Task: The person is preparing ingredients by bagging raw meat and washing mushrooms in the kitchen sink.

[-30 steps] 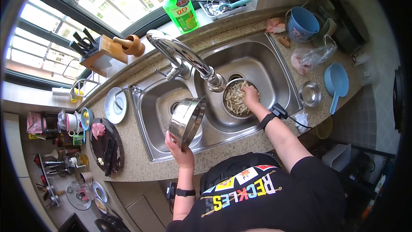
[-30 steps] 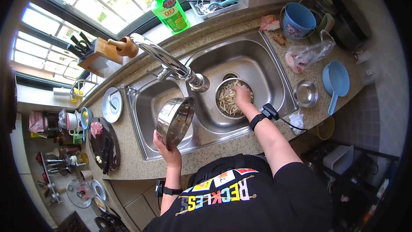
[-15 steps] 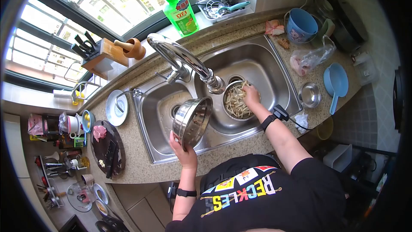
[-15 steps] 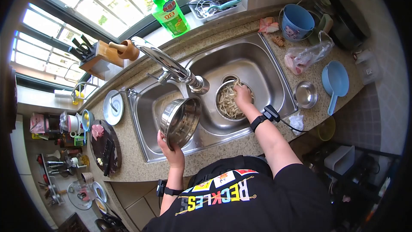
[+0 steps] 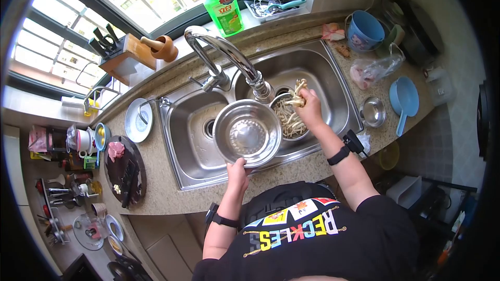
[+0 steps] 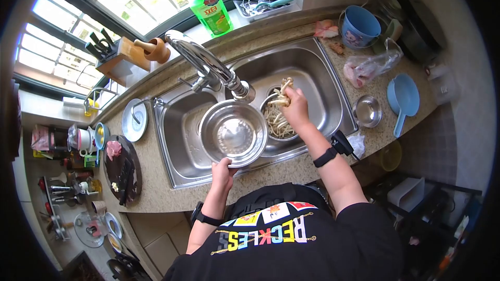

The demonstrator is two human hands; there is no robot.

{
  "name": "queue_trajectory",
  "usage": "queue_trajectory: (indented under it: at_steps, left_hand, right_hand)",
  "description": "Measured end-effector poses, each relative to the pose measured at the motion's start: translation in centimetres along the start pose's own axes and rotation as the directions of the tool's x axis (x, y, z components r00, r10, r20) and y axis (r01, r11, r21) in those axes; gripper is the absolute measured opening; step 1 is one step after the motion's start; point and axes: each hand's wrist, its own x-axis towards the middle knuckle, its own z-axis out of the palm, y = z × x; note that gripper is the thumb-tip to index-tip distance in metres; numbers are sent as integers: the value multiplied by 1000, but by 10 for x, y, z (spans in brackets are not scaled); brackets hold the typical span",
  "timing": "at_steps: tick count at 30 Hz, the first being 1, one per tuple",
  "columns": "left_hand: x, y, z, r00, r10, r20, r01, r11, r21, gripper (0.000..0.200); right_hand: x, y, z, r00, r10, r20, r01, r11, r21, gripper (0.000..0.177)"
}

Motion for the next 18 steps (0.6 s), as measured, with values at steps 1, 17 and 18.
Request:
queue_trajectory:
  at_steps: [1, 17, 18]
  left_hand:
    - [-2, -2, 4, 998, -47, 39, 47, 999, 2, 25]
    - [-18, -8, 12, 963, -116, 245, 120, 993, 0, 36]
    - [-19, -9, 9, 962, -128, 241, 134, 991, -8, 35]
  right_hand:
    - [-7, -17, -6, 999, -30, 13, 30, 998, 48, 24]
    - [-59, -69, -11, 829, -160, 535, -24, 947, 320, 23]
    - [-55, -75, -17, 834, -61, 548, -205, 889, 409, 19]
